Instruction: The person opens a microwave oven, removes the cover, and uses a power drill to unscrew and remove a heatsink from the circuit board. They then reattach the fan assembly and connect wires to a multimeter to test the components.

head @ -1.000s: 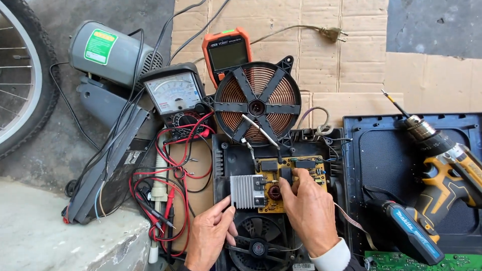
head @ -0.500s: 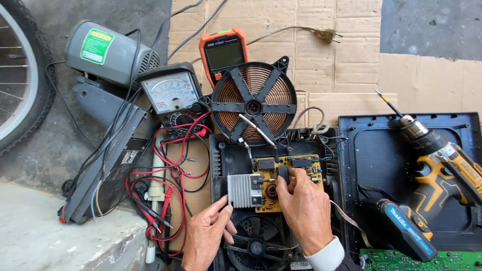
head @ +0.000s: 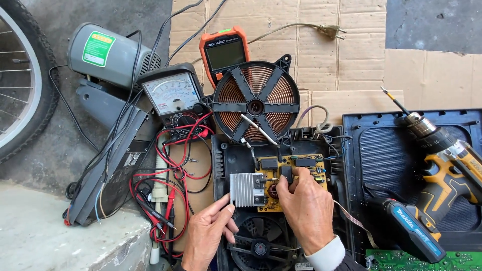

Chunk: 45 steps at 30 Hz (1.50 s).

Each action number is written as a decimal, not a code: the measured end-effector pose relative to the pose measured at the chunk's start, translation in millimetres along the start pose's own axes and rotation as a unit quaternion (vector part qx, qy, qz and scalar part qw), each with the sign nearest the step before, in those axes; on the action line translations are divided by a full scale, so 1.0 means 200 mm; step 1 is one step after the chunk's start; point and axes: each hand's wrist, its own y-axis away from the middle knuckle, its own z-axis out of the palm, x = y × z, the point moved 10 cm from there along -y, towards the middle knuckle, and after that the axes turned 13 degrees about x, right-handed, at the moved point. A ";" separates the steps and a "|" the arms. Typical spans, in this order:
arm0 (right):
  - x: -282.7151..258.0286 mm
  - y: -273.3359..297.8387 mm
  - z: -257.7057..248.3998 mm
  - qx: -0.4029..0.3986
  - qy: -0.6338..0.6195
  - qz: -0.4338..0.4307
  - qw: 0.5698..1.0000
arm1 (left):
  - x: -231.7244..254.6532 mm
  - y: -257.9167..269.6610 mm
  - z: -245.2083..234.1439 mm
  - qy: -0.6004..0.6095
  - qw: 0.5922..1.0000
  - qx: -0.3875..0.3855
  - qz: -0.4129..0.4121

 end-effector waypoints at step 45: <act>-0.04 0.01 -0.06 -0.001 -0.040 0.002 0.999 | 0.05 0.04 -0.02 -0.154 0.945 0.075 0.278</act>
